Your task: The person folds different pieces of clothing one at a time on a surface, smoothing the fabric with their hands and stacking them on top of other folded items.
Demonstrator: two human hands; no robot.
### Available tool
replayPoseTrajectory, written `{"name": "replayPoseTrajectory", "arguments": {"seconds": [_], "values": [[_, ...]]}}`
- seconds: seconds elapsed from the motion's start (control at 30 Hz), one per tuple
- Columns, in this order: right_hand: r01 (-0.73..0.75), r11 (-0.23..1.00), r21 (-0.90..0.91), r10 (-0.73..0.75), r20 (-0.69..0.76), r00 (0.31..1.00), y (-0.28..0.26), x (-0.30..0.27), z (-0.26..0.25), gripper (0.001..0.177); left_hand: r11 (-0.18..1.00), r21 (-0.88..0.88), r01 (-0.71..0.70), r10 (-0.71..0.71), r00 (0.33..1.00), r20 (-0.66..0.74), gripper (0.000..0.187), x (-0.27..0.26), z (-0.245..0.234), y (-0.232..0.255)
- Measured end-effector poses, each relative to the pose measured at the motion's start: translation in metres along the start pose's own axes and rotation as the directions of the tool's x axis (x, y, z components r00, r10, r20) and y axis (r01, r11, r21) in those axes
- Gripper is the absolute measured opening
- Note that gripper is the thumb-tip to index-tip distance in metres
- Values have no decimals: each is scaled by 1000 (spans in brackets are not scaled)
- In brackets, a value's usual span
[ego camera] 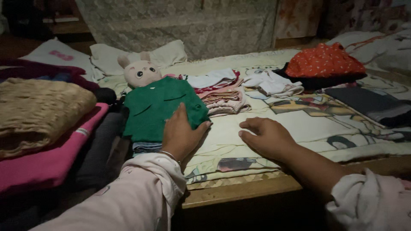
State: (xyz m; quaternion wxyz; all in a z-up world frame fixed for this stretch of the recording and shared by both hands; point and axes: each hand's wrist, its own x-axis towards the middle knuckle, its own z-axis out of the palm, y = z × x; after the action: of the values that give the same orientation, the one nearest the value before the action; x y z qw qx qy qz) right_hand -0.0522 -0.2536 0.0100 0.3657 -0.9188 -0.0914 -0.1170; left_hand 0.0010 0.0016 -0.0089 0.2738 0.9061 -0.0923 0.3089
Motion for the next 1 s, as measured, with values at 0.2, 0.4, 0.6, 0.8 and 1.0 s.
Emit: {"name": "replayPoseTrajectory", "arguments": {"seconds": [0.2, 0.4, 0.6, 0.8, 1.0], "values": [[45, 997, -62, -47, -40, 998, 5, 1, -1, 45, 997, -73, 10, -14, 998, -55, 67, 14, 24, -28], [-146, 833, 534, 100, 114, 988, 15, -4, -7, 33, 895, -343, 284, -311, 950, -26, 51, 50, 16, -47], [-149, 606, 782, 126, 91, 988, 20, -14, -37, 35, 882, -460, 103, -245, 934, -259, 47, 78, -44, 4], [-326, 96, 940, 383, 268, 884, 9, -19, -76, 66, 547, -821, 162, 20, 978, 206, 50, 36, -89, 112], [-270, -28, 962, 399, 259, 880, 41, -38, -123, 80, 540, -600, 590, 415, 434, 800, 57, -23, -64, 144]]}}
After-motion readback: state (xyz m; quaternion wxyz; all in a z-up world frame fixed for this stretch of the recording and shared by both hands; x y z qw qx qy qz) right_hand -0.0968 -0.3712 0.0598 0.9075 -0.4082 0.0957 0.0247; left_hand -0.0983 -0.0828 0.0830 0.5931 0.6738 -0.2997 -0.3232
